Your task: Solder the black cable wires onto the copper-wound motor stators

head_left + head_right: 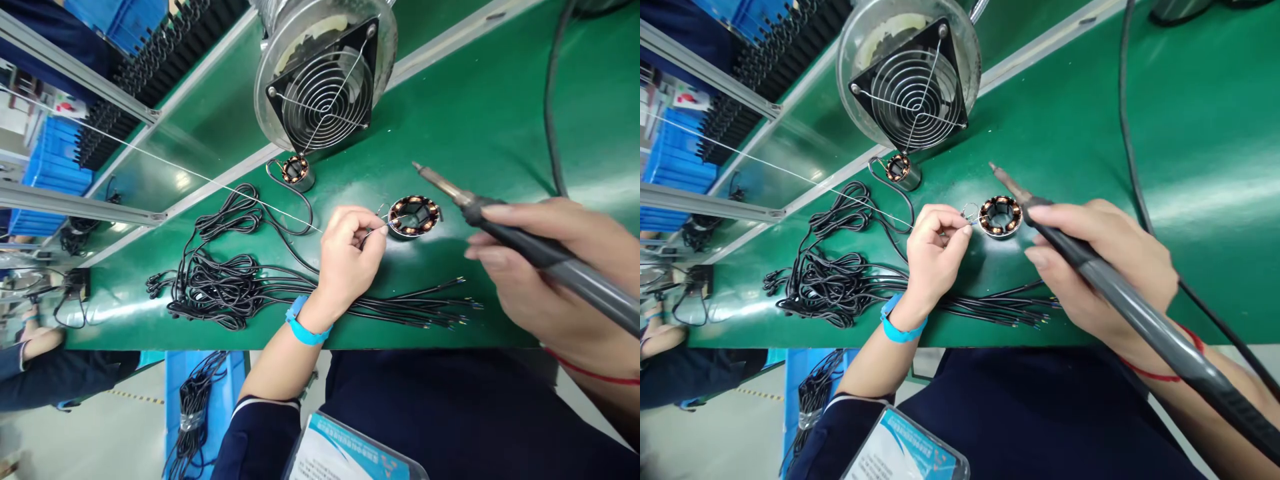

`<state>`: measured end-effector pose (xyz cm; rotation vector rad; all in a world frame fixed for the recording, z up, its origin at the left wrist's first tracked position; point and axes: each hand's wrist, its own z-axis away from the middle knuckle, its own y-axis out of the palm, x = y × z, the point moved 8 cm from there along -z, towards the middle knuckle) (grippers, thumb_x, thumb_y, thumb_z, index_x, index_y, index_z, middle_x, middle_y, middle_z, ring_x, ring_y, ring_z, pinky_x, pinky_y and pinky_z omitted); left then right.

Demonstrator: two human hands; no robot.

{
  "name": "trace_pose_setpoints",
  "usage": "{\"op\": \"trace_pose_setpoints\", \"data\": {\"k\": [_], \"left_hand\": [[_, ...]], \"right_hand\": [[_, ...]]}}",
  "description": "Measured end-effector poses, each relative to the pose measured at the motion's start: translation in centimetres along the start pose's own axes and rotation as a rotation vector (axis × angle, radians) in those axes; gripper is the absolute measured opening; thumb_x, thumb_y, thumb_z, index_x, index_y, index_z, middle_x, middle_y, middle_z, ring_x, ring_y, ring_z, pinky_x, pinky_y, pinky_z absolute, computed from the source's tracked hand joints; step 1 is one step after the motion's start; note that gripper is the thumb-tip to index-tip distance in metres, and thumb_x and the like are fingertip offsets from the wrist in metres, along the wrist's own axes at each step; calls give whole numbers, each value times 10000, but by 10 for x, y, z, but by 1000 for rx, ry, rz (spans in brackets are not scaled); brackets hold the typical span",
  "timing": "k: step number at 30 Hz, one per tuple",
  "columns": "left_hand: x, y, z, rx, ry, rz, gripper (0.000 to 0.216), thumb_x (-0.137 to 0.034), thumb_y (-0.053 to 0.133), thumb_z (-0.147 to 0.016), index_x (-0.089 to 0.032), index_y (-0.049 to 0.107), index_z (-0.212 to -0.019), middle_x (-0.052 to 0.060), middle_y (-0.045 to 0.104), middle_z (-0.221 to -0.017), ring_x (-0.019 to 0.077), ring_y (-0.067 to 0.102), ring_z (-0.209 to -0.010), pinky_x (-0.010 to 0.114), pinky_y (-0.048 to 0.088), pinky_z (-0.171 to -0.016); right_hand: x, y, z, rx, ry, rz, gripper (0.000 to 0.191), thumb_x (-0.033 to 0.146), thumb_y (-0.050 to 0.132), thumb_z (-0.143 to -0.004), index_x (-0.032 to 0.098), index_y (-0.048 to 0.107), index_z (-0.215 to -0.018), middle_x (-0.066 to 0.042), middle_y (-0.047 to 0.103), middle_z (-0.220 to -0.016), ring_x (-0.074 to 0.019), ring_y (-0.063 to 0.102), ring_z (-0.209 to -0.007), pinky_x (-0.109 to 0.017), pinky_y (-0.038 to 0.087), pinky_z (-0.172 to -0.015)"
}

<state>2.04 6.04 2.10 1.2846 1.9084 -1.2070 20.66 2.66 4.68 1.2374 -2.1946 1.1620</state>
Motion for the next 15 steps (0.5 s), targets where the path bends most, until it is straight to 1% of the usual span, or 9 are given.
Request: {"op": "trace_pose_setpoints", "data": {"k": [2,3,4,6,8,11,13,15], "left_hand": [[-2,1,-1,-3,40,-22,147,-40,652,-835,-177,614,-799,0,608,-853,77,571,-725,182,435,-564],[-3,1,-1,-3,57,-32,150,-38,652,-836,-178,610,-802,1,610,-855,82,581,-740,186,437,-567],[-3,2,-1,-3,71,-42,152,-38,651,-837,-179,607,-804,2,611,-855,85,587,-748,189,438,-570],[-4,2,-1,0,88,-62,147,-47,653,-843,-181,604,-809,2,613,-854,90,591,-751,196,439,-568],[-4,2,-1,8,97,-82,136,-64,649,-854,-185,601,-814,5,618,-855,94,589,-748,205,438,-565],[-2,3,-1,30,78,-113,113,-101,632,-879,-192,593,-824,13,622,-864,107,587,-752,227,443,-574],[0,4,-1,48,50,-123,98,-128,619,-896,-196,587,-833,21,619,-874,119,589,-768,245,457,-598],[2,5,0,63,26,-134,87,-151,612,-906,-199,584,-839,30,619,-888,132,596,-792,261,472,-623]], "right_hand": [[3,-3,5,26,-54,30,63,281,649,-959,261,665,-1017,-16,700,-797,-121,623,-577,-261,495,-509],[2,-4,7,40,-53,33,47,292,634,-969,254,650,-946,-8,677,-750,-102,590,-528,-241,447,-452],[-1,-5,10,62,-28,23,100,302,611,-983,248,634,-902,-4,657,-722,-86,560,-495,-228,404,-415],[-6,-5,14,108,20,-13,138,319,591,-994,241,620,-885,-7,653,-728,-67,530,-473,-210,368,-390],[-8,-6,17,125,31,-19,121,331,603,-986,238,625,-912,-24,682,-784,-73,570,-511,-200,427,-425],[-10,-9,20,86,-3,13,99,325,644,-956,230,648,-929,-55,717,-854,-131,681,-636,-227,551,-540],[-12,-5,22,94,-7,2,102,319,676,-935,219,667,-920,-62,722,-846,-151,703,-661,-228,572,-566],[-15,-3,24,66,7,-27,123,337,687,-930,215,681,-919,-61,723,-826,-141,690,-626,-216,556,-541]]}}
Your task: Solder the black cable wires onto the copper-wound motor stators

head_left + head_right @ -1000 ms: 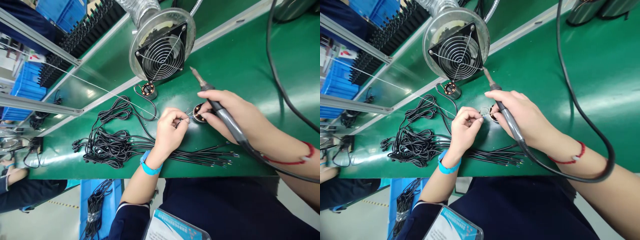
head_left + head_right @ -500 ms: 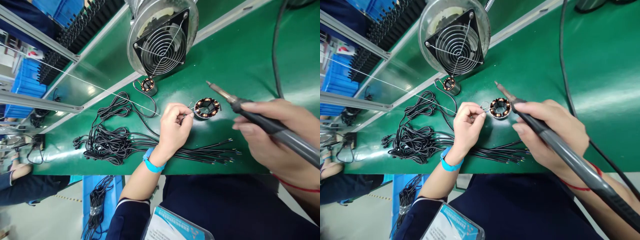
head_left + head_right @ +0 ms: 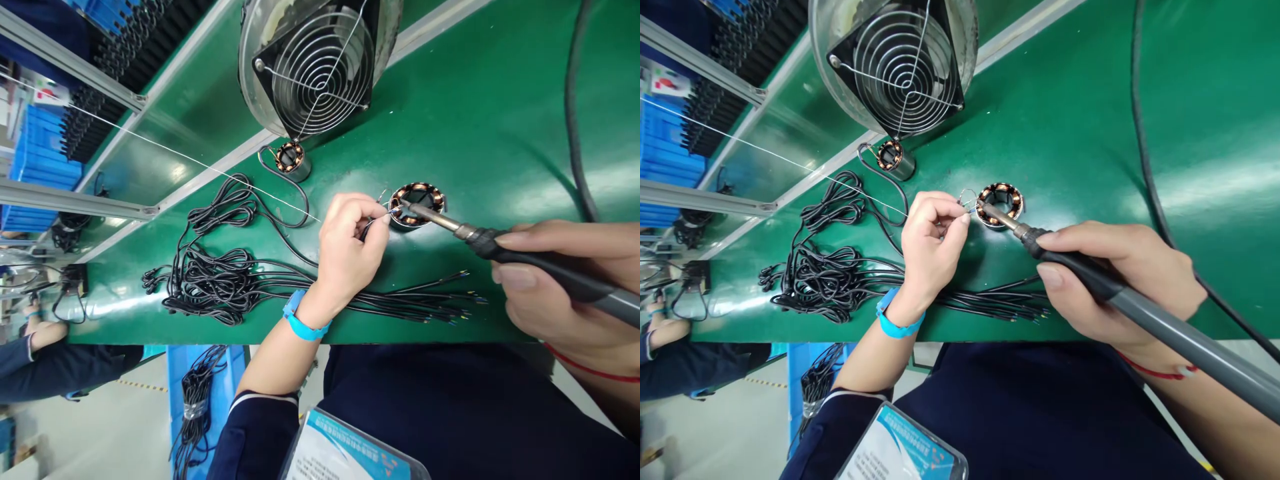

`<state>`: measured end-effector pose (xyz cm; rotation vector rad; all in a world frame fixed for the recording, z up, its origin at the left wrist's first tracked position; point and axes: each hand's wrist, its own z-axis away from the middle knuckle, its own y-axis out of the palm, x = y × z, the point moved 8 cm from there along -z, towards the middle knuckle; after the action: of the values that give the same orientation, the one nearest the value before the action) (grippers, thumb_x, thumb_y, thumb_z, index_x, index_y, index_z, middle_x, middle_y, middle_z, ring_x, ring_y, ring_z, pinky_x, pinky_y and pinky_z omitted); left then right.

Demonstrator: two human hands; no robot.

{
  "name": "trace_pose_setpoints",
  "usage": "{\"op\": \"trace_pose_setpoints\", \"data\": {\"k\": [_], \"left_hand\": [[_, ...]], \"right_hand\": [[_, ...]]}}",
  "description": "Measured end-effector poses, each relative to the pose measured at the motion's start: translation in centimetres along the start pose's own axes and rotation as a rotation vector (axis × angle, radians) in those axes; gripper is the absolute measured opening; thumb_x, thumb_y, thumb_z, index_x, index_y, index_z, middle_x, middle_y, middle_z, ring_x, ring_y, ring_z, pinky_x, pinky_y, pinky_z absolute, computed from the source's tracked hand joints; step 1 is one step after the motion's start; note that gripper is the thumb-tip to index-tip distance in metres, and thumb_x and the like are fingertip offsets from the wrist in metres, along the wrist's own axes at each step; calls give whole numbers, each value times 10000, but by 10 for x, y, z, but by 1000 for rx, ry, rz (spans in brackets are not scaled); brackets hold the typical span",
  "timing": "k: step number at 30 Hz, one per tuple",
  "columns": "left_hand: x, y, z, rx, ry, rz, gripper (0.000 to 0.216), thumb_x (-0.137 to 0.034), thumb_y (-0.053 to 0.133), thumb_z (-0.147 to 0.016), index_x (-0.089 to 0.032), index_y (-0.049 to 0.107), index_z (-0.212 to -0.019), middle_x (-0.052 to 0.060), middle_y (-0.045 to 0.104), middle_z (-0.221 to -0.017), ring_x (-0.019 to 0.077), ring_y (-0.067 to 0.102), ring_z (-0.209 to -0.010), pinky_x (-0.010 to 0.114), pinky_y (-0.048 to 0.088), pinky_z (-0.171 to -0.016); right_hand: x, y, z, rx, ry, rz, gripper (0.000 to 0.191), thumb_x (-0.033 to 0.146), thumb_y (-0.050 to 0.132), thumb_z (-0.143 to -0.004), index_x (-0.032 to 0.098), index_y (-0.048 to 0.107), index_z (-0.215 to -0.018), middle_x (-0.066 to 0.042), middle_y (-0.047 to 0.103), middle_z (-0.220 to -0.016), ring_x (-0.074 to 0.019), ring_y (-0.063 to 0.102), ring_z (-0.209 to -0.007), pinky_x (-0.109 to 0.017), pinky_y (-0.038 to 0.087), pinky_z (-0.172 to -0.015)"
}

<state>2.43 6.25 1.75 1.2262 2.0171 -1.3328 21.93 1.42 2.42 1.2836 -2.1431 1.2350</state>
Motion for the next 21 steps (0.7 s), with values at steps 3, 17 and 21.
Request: {"op": "trace_pose_setpoints", "data": {"k": [3,17,21], "left_hand": [[2,1,0,12,-14,-24,81,-172,608,-912,-202,584,-841,38,623,-894,142,602,-803,273,485,-638],[3,3,1,-4,-36,12,86,-189,580,-942,-209,570,-860,33,617,-904,135,600,-801,268,480,-637],[5,4,1,4,-56,4,92,-216,561,-963,-211,562,-871,36,618,-914,134,602,-804,262,470,-620]], "right_hand": [[-3,0,3,-67,41,-29,179,401,657,-952,225,687,-937,-55,723,-815,-128,669,-596,-213,533,-508],[11,5,-10,104,48,-36,67,283,635,-952,241,675,-920,-34,700,-769,-105,615,-531,-204,393,-388],[12,6,-12,113,-4,-14,105,340,633,-960,247,661,-919,-26,706,-765,-93,594,-499,-194,355,-358]]}}
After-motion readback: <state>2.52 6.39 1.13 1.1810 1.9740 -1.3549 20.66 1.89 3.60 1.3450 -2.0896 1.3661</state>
